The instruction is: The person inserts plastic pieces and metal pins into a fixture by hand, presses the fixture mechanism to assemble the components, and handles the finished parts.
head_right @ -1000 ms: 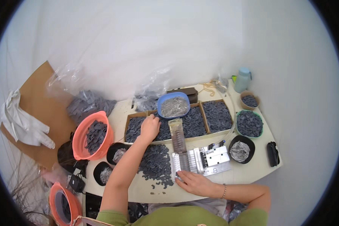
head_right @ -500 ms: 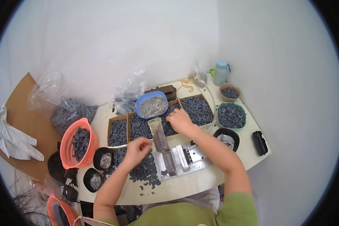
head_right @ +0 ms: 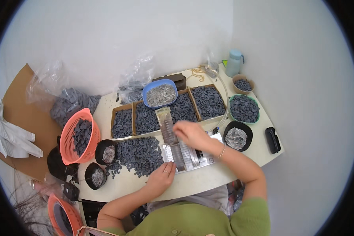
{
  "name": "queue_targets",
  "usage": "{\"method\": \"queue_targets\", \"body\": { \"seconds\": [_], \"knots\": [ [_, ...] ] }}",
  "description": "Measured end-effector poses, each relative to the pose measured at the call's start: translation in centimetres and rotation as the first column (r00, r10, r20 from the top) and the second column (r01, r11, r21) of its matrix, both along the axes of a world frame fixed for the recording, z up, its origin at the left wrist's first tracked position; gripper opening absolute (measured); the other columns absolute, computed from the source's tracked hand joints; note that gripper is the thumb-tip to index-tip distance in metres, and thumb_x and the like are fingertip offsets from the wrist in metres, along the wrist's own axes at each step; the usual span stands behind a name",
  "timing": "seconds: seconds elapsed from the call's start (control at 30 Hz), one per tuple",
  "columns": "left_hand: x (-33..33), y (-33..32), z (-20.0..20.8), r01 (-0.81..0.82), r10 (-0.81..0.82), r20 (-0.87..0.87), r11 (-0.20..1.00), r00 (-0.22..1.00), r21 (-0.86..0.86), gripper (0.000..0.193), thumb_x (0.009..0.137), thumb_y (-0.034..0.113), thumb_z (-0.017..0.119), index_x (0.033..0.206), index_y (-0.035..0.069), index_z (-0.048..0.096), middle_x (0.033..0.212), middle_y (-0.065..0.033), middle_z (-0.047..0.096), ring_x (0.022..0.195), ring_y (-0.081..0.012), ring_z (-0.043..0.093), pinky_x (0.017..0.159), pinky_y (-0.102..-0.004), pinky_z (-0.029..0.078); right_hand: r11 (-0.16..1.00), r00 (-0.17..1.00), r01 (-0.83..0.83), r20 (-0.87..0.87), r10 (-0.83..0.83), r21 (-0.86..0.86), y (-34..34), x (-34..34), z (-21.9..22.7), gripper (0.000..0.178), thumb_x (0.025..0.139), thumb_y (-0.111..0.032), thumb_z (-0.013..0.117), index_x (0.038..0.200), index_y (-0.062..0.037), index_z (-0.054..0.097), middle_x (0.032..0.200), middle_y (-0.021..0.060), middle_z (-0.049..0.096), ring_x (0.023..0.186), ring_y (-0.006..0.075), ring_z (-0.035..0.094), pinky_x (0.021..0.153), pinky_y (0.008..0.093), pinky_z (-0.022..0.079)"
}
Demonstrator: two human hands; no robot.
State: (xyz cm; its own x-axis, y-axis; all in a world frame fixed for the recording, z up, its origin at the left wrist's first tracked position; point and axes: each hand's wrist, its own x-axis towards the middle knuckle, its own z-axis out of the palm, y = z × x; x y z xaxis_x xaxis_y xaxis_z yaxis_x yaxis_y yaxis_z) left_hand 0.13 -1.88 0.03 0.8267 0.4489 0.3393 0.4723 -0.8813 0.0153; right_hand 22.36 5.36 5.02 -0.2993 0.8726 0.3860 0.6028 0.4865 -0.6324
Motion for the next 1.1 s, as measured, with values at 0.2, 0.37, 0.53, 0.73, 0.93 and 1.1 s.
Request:
{"method": "queue_targets", "body": {
  "seconds": [0.2,0.37,0.53,0.73,0.93,1.1],
  "knots": [
    [-0.5,-1.4,0.5,-0.045,0.047,-0.010,0.983,0.999,0.177,0.037,0.072,0.007,0.057,0.107,-0.003,0.061,0.114,-0.0176,0.060,0.101,-0.0302,0.060,0.084,-0.0337,0.052,0.954,0.951,-0.269,0.195,0.241,0.131,-4.5,-2.5,-4.2,0.018,0.078,-0.008,0.060,0.096,-0.0070,0.063,0.087,0.0080,0.058,0.082,0.0271,0.060,0.068,0.0365,0.051],
    [-4.7,1.5,0.8,-0.098,0.175,0.345,0.968,0.922,-0.229,0.024,0.070,-0.001,0.063,0.093,0.004,0.067,0.094,-0.0086,0.062,0.089,-0.0285,0.058,0.076,-0.0376,0.048,0.859,0.846,-0.353,0.518,0.124,0.372,-7.0,-3.5,-5.1,0.023,0.071,-0.012,0.057,0.092,-0.0026,0.059,0.085,0.0044,0.057,0.081,0.0184,0.057,0.067,0.0298,0.050],
    [-5.8,3.7,1.3,-0.235,0.281,0.283,0.954,0.917,-0.186,0.015,0.073,0.005,0.066,0.088,0.006,0.068,0.089,-0.0068,0.060,0.086,-0.0260,0.056,0.072,-0.0371,0.045,0.748,0.806,-0.373,0.591,-0.032,0.549,-8.2,-3.9,-3.8,0.024,0.072,-0.013,0.057,0.093,-0.0016,0.058,0.091,0.0106,0.061,0.085,0.0212,0.060,0.066,0.0298,0.050],
    [-4.4,3.7,0.7,-0.239,0.242,0.035,0.969,0.970,-0.066,0.011,0.070,0.006,0.065,0.082,0.007,0.065,0.084,-0.0061,0.057,0.084,-0.0230,0.055,0.072,-0.0351,0.044,0.960,0.812,-0.271,0.551,0.191,0.065,-4.1,-5.8,-2.6,0.018,0.071,-0.014,0.061,0.087,-0.0040,0.063,0.091,0.0093,0.061,0.089,0.0235,0.058,0.071,0.0330,0.045],
    [-5.2,4.3,2.7,-0.369,0.399,0.301,0.916,0.866,-0.154,0.013,0.076,-0.003,0.060,0.085,0.004,0.064,0.083,-0.0109,0.059,0.078,-0.0300,0.058,0.068,-0.0380,0.047,0.955,0.826,-0.244,0.552,0.112,0.171,-1.5,-9.2,-4.8,0.008,0.074,-0.009,0.060,0.080,-0.0088,0.063,0.087,0.0055,0.059,0.092,0.0219,0.055,0.078,0.0337,0.040],
    [-6.5,3.8,3.6,-0.221,0.472,0.395,0.816,0.788,-0.534,0.010,0.082,-0.002,0.061,0.090,0.001,0.066,0.085,-0.0135,0.062,0.077,-0.0314,0.062,0.067,-0.0366,0.050,0.961,0.835,-0.239,0.535,0.131,0.137,-0.4,-8.3,-4.8,0.012,0.076,-0.018,0.065,0.087,-0.0131,0.063,0.088,0.0012,0.058,0.092,0.0206,0.054,0.079,0.0344,0.040]
  ]
}}
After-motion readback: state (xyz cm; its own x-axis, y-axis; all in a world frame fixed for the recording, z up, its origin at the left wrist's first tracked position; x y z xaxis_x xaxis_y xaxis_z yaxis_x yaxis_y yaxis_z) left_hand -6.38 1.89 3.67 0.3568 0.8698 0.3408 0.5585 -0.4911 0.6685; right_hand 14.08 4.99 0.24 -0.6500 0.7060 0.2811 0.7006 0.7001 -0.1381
